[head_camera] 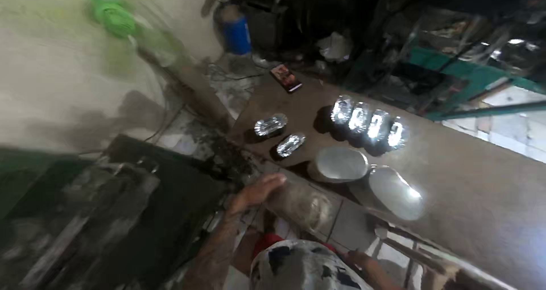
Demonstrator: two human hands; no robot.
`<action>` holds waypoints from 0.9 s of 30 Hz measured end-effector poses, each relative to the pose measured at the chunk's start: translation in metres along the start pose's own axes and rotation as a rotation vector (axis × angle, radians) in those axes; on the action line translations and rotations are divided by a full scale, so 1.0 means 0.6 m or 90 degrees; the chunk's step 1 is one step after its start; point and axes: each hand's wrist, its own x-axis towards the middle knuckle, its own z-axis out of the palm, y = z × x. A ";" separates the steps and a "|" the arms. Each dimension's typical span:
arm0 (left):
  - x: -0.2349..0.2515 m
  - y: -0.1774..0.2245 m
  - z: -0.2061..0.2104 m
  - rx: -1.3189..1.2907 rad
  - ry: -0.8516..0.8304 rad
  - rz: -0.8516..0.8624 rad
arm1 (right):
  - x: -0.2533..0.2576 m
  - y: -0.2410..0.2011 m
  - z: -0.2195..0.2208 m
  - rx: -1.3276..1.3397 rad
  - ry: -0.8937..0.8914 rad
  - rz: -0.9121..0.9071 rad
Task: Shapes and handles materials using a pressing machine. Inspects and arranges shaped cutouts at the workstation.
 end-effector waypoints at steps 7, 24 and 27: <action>-0.113 -0.045 -0.261 -0.456 0.577 0.191 | 0.173 -0.173 -0.041 0.020 0.052 -0.117; -0.525 -0.442 -0.257 0.279 0.201 -0.252 | 0.533 -0.736 0.242 -0.483 -0.026 -0.901; -0.559 -0.386 -0.239 0.307 0.185 -0.256 | 0.594 -0.822 0.307 -0.687 -0.192 -0.827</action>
